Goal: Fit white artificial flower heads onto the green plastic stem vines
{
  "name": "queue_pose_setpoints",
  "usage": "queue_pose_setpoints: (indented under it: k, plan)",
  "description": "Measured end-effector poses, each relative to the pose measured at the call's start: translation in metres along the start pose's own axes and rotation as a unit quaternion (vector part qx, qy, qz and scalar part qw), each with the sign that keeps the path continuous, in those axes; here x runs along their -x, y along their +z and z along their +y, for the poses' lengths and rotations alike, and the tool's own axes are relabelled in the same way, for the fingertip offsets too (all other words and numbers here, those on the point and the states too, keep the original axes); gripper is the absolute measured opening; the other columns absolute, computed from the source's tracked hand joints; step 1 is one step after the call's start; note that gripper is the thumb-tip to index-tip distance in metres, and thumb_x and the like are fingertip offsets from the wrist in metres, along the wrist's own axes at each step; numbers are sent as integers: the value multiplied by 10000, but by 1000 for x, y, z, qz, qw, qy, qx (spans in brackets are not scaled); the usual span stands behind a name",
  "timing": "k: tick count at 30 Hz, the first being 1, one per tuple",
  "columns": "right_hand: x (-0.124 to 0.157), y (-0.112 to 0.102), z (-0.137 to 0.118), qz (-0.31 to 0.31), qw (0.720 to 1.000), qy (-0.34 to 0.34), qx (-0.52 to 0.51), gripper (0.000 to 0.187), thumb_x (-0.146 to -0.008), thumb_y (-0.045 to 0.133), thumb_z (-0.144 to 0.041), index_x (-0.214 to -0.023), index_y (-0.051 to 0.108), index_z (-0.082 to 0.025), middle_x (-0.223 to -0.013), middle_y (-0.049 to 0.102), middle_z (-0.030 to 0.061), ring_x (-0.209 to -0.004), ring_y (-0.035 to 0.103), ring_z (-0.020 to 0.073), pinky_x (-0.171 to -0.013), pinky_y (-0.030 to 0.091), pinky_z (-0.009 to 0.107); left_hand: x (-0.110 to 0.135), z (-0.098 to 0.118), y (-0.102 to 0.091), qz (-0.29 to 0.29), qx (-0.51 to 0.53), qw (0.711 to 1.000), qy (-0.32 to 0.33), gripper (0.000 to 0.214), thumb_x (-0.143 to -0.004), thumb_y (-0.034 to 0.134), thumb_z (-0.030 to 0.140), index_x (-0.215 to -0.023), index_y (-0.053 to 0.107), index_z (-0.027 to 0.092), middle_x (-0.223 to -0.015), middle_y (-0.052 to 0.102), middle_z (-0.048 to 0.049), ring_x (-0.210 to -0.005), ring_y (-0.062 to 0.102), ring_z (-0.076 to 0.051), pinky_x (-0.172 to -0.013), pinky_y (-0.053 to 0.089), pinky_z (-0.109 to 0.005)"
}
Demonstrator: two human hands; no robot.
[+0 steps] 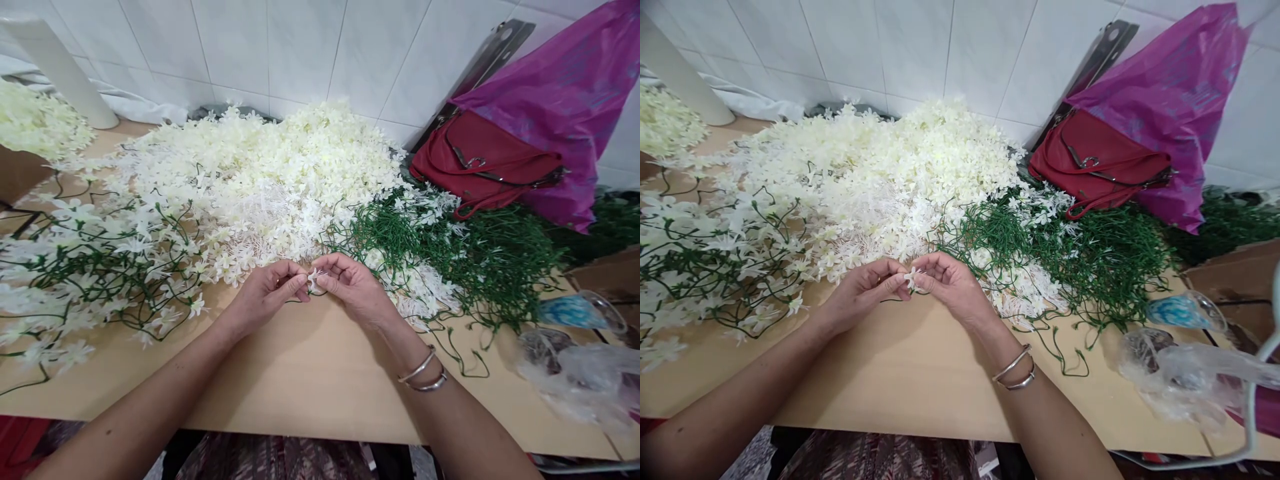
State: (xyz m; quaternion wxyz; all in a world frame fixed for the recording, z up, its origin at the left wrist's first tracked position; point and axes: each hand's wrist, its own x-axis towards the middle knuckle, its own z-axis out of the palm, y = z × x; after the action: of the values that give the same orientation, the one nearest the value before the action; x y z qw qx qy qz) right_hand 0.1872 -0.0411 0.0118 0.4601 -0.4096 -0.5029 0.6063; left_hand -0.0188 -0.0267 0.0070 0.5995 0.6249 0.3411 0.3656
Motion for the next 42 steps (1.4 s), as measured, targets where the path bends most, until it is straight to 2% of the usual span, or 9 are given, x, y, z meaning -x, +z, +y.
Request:
queue_pose_setpoints:
  k: [5, 13, 23, 28, 33, 35, 37, 39, 42]
  plan:
    - [1, -2, 0, -9, 1000, 6, -5, 338, -796, 895, -413, -1043, 746, -236, -938, 694, 5, -825, 618, 133, -791, 521, 283, 0, -2, -1, -2, 5, 1000, 3, 392, -962, 669, 549, -939, 677, 158, -804, 719, -43, -788, 721, -172, -797, 593, -311]
    - [1, 3, 4, 23, 998, -9, 51, 326, -790, 872, -508, -877, 736, -224, -872, 709, 20, -809, 611, 162, -766, 513, 311, 1, -7, -1, -11, -45, 999, 12, 315, -1010, 610, 468, -917, 651, 170, -801, 737, -46, -792, 715, -168, -792, 575, -300]
    - [0, 5, 7, 32, 996, -18, 76, 290, -778, 864, -469, -793, 703, -228, -841, 702, 20, -803, 618, 176, -750, 502, 321, 2, -2, -2, -1, -122, 992, 12, 283, -1007, 591, 413, -883, 682, 175, -776, 761, -47, -756, 723, -172, -728, 544, -283]
    - [-1, 6, 8, 34, 996, -35, 70, 278, -774, 871, -438, -768, 697, -220, -889, 712, 26, -833, 636, 174, -780, 505, 322, 1, -4, -3, 2, -119, 993, 7, 286, -991, 610, 431, -892, 690, 175, -761, 766, -48, -748, 728, -175, -718, 555, -278]
    - [-2, 9, 7, 43, 997, -36, 59, 314, -770, 880, -478, -812, 708, -219, -831, 701, 4, -785, 624, 155, -753, 507, 300, 0, 0, 1, 12, -97, 995, 19, 315, -984, 633, 472, -903, 704, 177, -778, 768, -48, -778, 731, -188, -766, 582, -302]
    - [0, 12, 6, 53, 997, -48, 42, 335, -775, 877, -501, -872, 716, -223, -835, 707, -1, -783, 631, 151, -762, 519, 300, 2, 6, 0, 35, -80, 996, 35, 300, -984, 649, 470, -929, 703, 180, -788, 769, -41, -790, 739, -187, -768, 581, -294]
    - [3, 14, 4, 65, 995, -63, 37, 338, -808, 851, -516, -941, 725, -233, -900, 735, 14, -836, 659, 159, -808, 541, 312, 5, 13, -4, 107, -82, 989, 68, 258, -981, 673, 449, -974, 698, 192, -818, 774, -35, -803, 746, -183, -773, 581, -288]
    - [6, 14, 2, 66, 994, -76, 48, 303, -862, 807, -508, -990, 736, -243, -994, 759, 38, -933, 688, 173, -870, 557, 329, 9, 21, -15, 200, -101, 968, 110, 226, -967, 701, 428, -1023, 694, 209, -853, 774, -33, -829, 750, -186, -801, 589, -296]
    - [9, 12, -1, 51, 989, -116, 71, 210, -911, 772, -442, -1001, 747, -254, -1062, 774, 52, -1042, 706, 194, -952, 562, 366, 12, 32, -34, 196, -127, 964, 125, 278, -930, 736, 439, -1098, 698, 222, -910, 777, -53, -930, 763, -231, -831, 610, -334]
